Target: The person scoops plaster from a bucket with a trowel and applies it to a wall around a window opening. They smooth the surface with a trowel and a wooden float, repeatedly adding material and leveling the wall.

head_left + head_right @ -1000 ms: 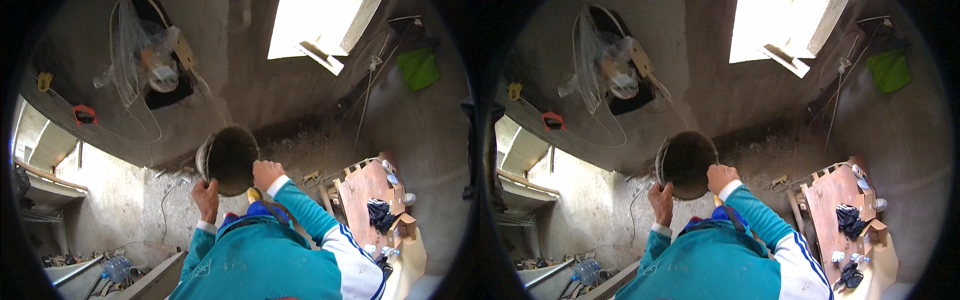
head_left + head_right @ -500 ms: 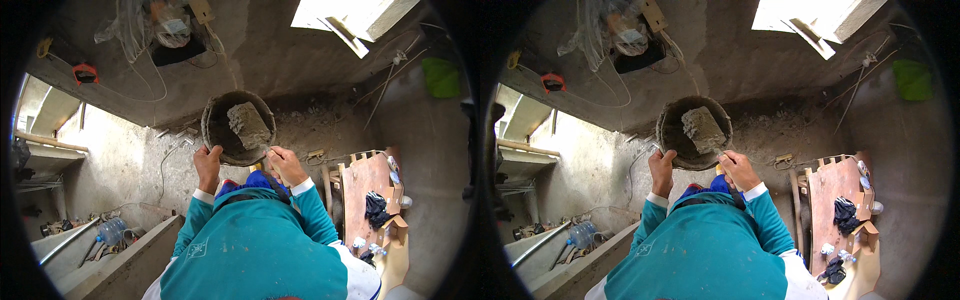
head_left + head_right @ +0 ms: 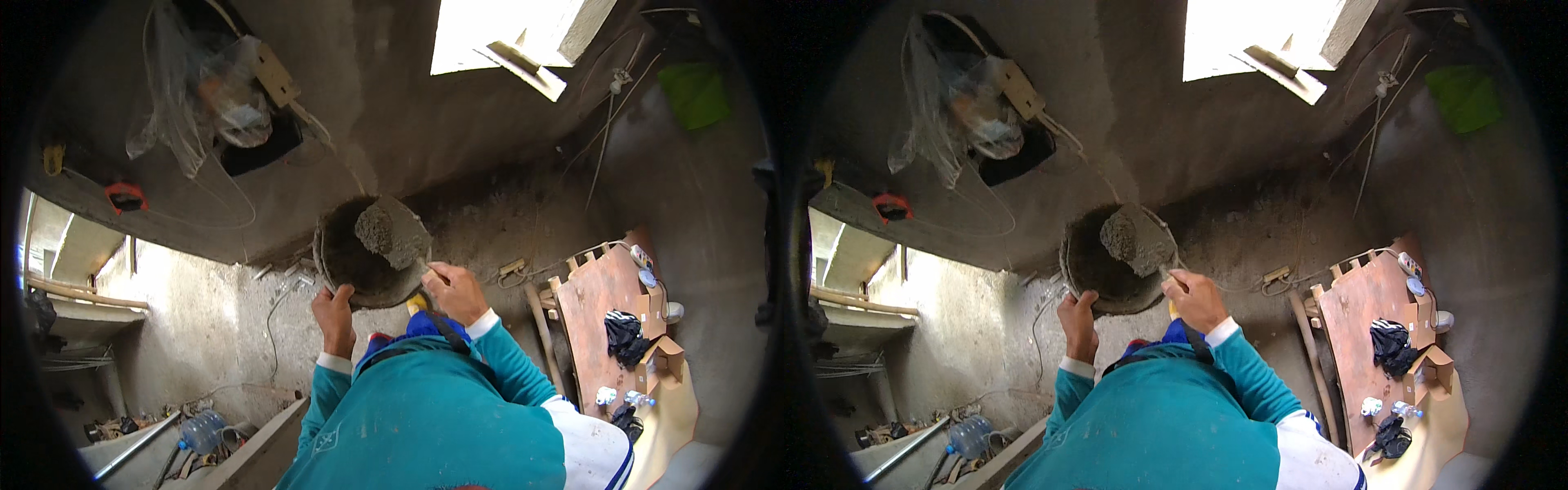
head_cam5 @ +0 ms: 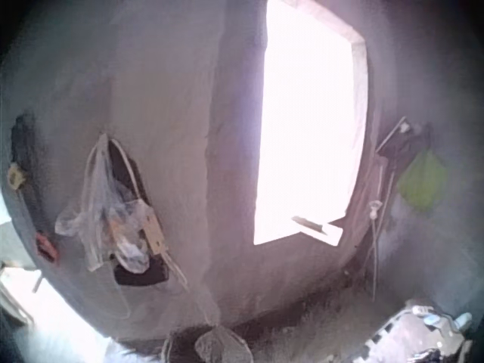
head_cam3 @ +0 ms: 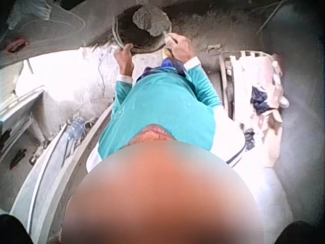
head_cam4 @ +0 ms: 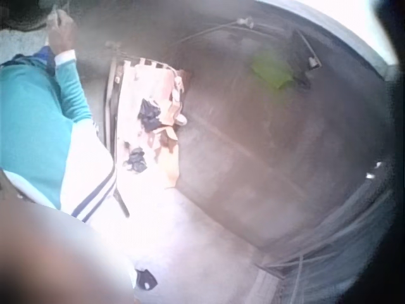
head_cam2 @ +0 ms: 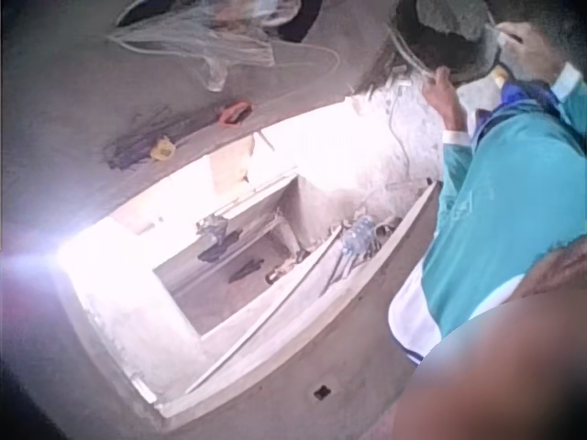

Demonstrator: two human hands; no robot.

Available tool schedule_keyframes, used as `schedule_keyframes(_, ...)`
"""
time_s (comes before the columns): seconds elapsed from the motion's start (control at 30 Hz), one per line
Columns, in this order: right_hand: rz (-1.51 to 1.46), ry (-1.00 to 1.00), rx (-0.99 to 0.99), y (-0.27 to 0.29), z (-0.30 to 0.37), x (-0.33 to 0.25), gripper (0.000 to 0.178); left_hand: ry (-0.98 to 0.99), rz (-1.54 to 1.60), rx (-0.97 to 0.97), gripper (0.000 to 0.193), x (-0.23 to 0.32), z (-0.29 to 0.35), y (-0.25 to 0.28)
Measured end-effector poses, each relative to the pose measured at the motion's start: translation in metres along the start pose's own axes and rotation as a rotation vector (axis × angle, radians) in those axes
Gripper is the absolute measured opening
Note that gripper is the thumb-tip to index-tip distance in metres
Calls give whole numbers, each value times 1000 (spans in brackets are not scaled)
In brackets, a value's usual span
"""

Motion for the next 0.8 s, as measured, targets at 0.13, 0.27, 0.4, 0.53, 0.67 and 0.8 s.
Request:
schedule_keyframes(0.13,-216,-143,-42,0,-5,8,45,23,-27,21,12,-1,-2,-10)
schedule_keyframes(0.27,-556,-296,-162,-13,-1,15,33,65,-22,40,6,-13,-7,-11)
schedule_keyframes(0.4,-781,-340,-173,-12,-8,5,26,37,-118,51,6,-21,-14,-2)
schedule_keyframes(0.53,-922,-230,-196,12,-50,-48,29,29,-343,180,26,-25,-21,16)
schedule_keyframes(0.67,-1008,167,-56,91,-105,-151,31,-36,-285,202,23,-37,-29,39)
schedule_keyframes(0.8,-768,709,243,209,-119,-291,30,-379,-676,113,30,-39,-34,62)
Point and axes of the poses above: each hand's wrist, its own z-axis away from the middle knuckle, its own y-axis out of the back of the hand, x = y × z, the point moved 9 cm from there along -z, towards the middle knuckle, and after that the axes turned 3 degrees about y, right-handed, at the moved point
